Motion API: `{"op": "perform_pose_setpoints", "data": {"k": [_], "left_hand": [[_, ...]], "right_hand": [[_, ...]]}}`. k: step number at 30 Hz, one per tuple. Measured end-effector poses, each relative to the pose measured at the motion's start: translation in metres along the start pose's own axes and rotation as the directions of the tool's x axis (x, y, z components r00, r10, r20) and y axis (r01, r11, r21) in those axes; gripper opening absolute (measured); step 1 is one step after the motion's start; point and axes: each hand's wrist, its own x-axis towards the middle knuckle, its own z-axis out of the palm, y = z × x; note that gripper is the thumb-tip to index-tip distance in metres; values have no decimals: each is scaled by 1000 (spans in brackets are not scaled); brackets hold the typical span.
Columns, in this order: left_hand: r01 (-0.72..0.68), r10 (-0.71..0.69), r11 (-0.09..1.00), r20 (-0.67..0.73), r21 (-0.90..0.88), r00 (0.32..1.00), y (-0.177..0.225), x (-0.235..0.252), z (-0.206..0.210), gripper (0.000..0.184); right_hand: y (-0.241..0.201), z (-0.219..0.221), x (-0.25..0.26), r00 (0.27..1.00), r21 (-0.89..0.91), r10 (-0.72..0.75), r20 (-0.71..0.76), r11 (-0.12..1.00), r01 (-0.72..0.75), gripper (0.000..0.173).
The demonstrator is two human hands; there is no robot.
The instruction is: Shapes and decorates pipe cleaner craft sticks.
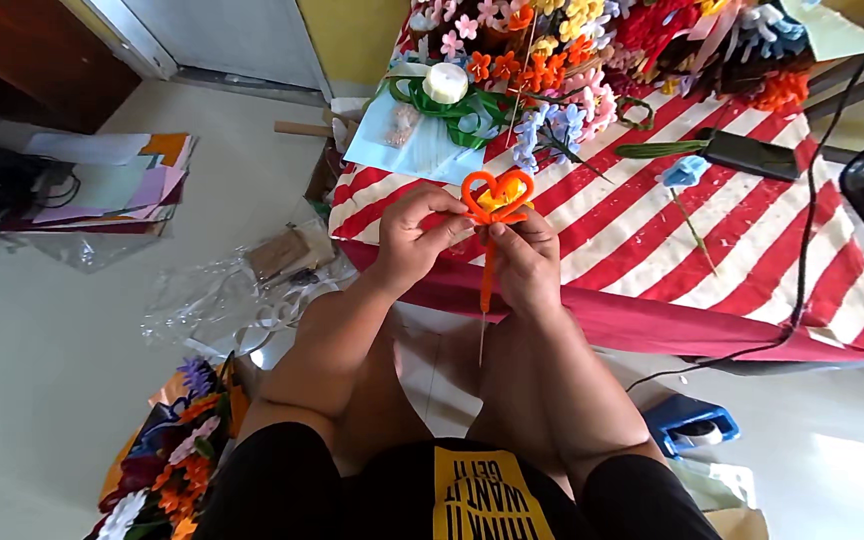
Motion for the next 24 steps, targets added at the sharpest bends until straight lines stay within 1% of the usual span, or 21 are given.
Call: {"op": "perform_pose_setpoints", "data": {"k": [2,4,5,7,11,15,19,22,24], "left_hand": [[129,-137,979,-38,-159,990,2,-3,6,8],[213,-232,927,-27,-308,972,2,-6,10,8],[240,-261,896,-7,-374,965,2,-6,12,8],[262,-267,846,56,-464,962,0,-8,13,10],[225,-170,843,154,-489,973,-6,-7,13,14],[161,-105,874,145,-459,984,-11,-5,10,11],[160,-108,886,141,-435,984,-12,-4,10,8],[186,-116,868,176,-461,978,-14,-3,12,14],[209,-138,866,184,-454,973,-14,-3,13,14]], "right_hand": [[1,2,-1,1000,13,-7,-3,1000,7,17],[1,2,-1,1000,16,-13,-4,1000,13,16],[1,1,0,1000,19,-15,-7,1000,15,16],[1,1,0,1000,32,-7,-26,999,8,17],[-1,-2,1,999,52,9,-42,999,-6,16],[-1,-1,0,1000,67,5,-24,998,-4,16],[-1,2,-2,1000,74,5,-17,997,-3,16],[-1,3,-2,1000,71,-8,-10,997,9,16],[-1,3,-3,1000,61,-18,-9,998,18,16]]}}
